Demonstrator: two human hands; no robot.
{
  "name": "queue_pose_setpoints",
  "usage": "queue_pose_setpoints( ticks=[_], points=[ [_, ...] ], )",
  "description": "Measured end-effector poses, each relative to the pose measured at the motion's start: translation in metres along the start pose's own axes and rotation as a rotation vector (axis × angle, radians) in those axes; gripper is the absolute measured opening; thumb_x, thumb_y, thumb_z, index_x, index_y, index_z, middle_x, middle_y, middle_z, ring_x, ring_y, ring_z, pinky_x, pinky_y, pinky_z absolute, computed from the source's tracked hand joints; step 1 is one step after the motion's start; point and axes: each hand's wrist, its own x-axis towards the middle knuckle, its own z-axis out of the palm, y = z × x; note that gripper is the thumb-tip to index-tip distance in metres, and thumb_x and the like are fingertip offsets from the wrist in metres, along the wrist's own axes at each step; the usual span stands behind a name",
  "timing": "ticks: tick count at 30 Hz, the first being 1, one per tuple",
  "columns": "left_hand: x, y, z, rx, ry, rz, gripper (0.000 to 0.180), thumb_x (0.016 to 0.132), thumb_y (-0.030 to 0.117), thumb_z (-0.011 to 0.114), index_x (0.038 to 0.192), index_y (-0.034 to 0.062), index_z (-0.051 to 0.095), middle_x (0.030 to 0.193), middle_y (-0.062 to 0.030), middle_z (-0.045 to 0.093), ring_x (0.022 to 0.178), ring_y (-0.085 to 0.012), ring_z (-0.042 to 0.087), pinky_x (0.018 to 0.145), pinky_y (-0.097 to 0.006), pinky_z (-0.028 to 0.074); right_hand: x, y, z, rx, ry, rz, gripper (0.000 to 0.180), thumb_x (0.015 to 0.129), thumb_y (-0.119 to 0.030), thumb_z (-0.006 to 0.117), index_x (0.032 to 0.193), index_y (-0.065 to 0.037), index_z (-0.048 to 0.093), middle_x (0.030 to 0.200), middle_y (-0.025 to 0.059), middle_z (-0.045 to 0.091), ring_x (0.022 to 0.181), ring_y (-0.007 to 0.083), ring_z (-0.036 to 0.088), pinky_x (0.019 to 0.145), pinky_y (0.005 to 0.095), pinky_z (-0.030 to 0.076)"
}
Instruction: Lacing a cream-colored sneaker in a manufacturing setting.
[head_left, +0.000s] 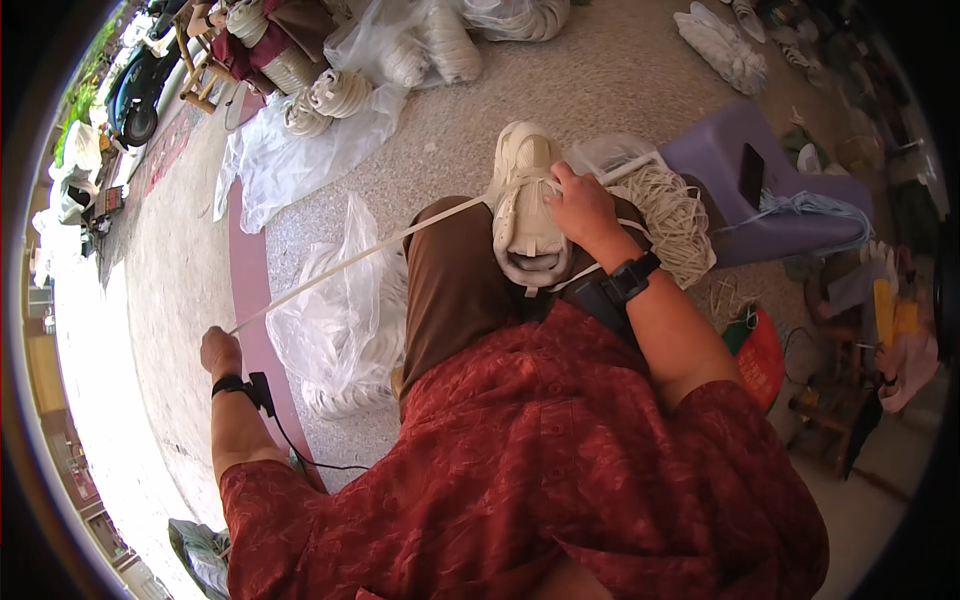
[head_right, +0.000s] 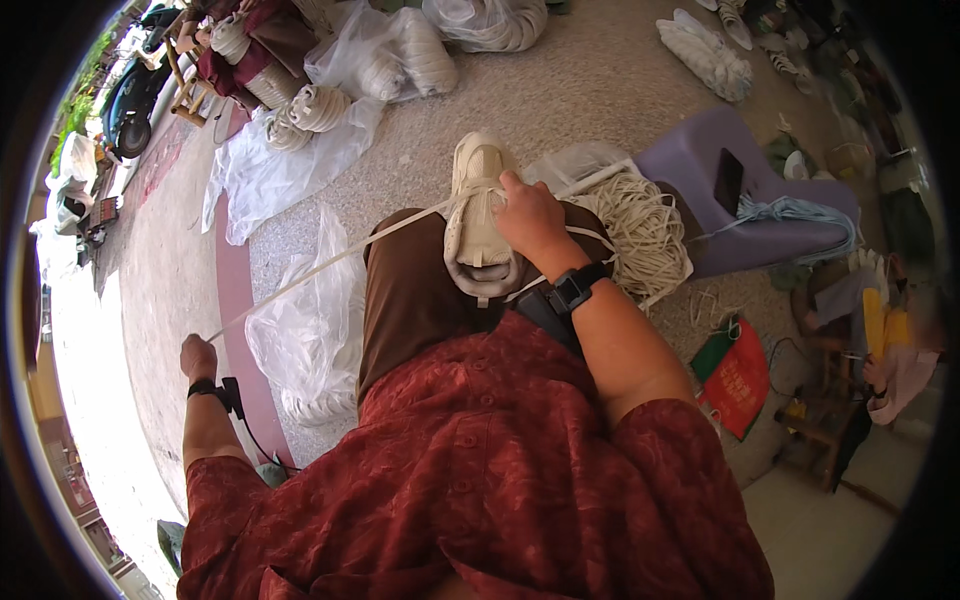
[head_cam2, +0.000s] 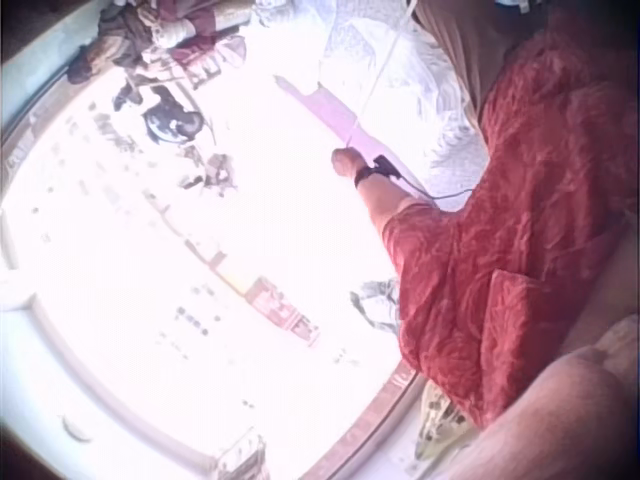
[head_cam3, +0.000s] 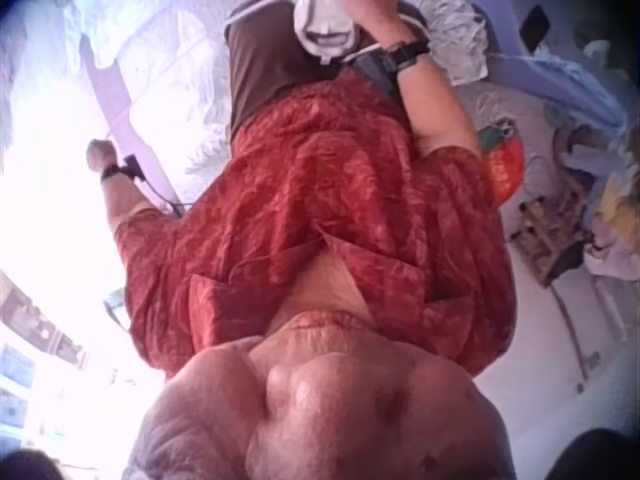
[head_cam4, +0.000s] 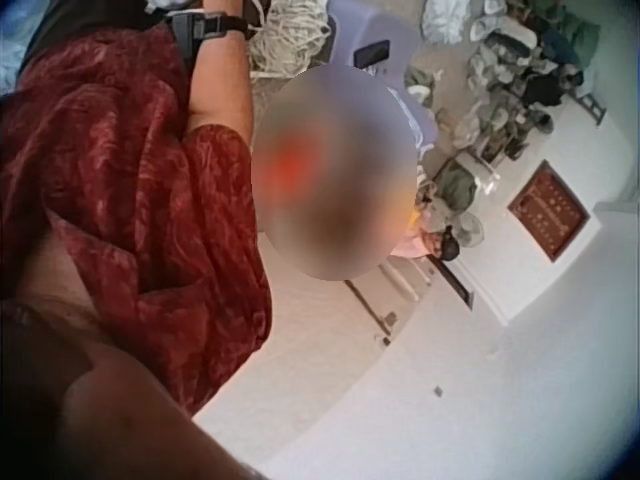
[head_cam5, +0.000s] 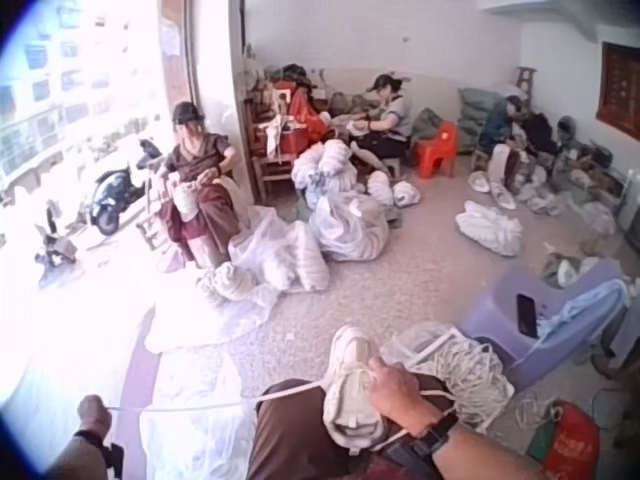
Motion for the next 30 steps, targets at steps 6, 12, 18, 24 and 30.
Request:
queue_pose_setpoints(
  ticks=[6, 12, 18, 24, 30],
  points=[
    [-0.038, -0.015, 0.090, -0.143, -0.161, -0.005, 0.020, 0.080, 0.012, 0.052, 0.094, 0.0021, 0.063, 0.098, -0.0199, 0.063, 0.093, -0.0350, 0.060, 0.078, -0.042, 0.049, 0.001, 0.024, 0.006, 0.098, 0.063, -0.184, 0.029, 0.078, -0.020, 0.060, 0.101, -0.003, 0.054, 0.079, 0.0208, 0.060, 0.079, 0.0382, 0.058, 0.070, 0.0441, 0.046],
    [-0.096, 0.254, -0.017, -0.849, 0.231, 0.781, 0.039, 0.077, 0.009, 0.056, 0.113, -0.0039, 0.050, 0.118, -0.0220, 0.051, 0.110, -0.0370, 0.047, 0.093, -0.041, 0.039, -0.014, 0.046, -0.031, 0.099, 0.004, -0.215, 0.015, 0.077, -0.015, 0.059, 0.080, 0.000, 0.061, 0.075, 0.0184, 0.060, 0.071, 0.0369, 0.057, 0.064, 0.0417, 0.045],
    [-0.171, 0.339, -0.082, -0.975, -0.132, 1.230, 0.030, 0.080, 0.016, 0.060, 0.106, 0.0003, 0.058, 0.098, -0.0200, 0.061, 0.087, -0.0324, 0.061, 0.078, -0.037, 0.047, -0.045, 0.077, -0.088, 0.290, -0.116, -0.150, 0.018, 0.075, -0.013, 0.060, 0.074, 0.004, 0.060, 0.055, 0.0054, 0.049, 0.053, 0.0103, 0.046, 0.051, 0.0277, 0.039],
    [-0.087, 0.250, -0.042, -1.013, -0.087, 1.096, 0.014, 0.077, 0.016, 0.063, 0.083, 0.0035, 0.066, 0.070, -0.0107, 0.064, 0.065, -0.0198, 0.062, 0.062, -0.031, 0.048, -0.096, 0.182, -0.171, 0.293, -0.036, -0.001, 0.016, 0.075, -0.012, 0.060, 0.070, 0.003, 0.063, 0.059, 0.0000, 0.054, 0.056, 0.0077, 0.047, 0.052, 0.0253, 0.039],
    [-0.055, 0.157, -0.048, -1.015, -0.220, 0.860, 0.009, 0.078, 0.009, 0.063, 0.078, 0.0002, 0.066, 0.062, -0.0004, 0.058, 0.056, -0.0068, 0.048, 0.052, -0.023, 0.041, -0.149, 0.246, -0.208, 0.287, 0.007, 0.153, 0.016, 0.074, -0.013, 0.059, 0.070, 0.003, 0.063, 0.058, 0.0016, 0.056, 0.056, 0.0077, 0.048, 0.052, 0.0238, 0.039]
  ],
)
